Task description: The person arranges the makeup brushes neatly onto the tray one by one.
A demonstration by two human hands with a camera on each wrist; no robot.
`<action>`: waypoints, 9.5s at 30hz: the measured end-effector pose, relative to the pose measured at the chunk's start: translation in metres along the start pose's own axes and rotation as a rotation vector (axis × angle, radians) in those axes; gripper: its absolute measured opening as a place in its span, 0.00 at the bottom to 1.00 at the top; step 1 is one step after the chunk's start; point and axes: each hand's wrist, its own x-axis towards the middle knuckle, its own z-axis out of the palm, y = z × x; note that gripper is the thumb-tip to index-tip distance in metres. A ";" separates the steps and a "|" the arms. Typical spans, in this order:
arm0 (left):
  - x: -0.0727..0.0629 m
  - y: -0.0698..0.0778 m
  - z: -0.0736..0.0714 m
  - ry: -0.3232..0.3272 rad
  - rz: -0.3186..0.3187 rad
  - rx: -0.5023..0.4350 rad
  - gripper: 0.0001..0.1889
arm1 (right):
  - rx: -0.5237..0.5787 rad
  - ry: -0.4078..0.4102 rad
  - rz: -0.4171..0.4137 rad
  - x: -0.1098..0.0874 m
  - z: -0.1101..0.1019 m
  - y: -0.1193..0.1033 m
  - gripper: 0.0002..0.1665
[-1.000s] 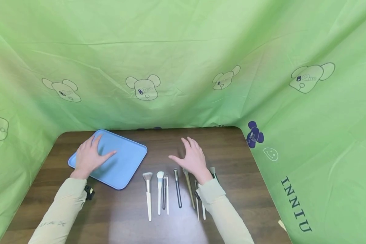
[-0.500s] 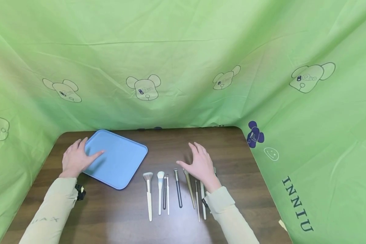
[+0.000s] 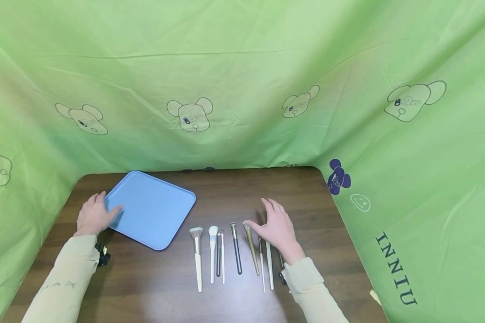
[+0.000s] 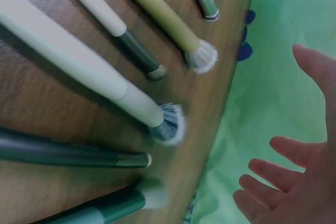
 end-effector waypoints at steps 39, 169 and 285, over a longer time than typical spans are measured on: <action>-0.006 -0.019 0.012 -0.069 -0.330 -0.066 0.23 | -0.022 -0.136 0.237 -0.032 -0.031 0.060 0.24; -0.011 0.077 0.051 -0.061 -0.144 -0.321 0.19 | 0.019 -0.241 0.263 -0.047 -0.025 0.072 0.09; -0.006 0.079 0.057 -0.111 -0.200 -0.378 0.18 | 0.769 -0.119 0.268 0.075 0.044 -0.057 0.12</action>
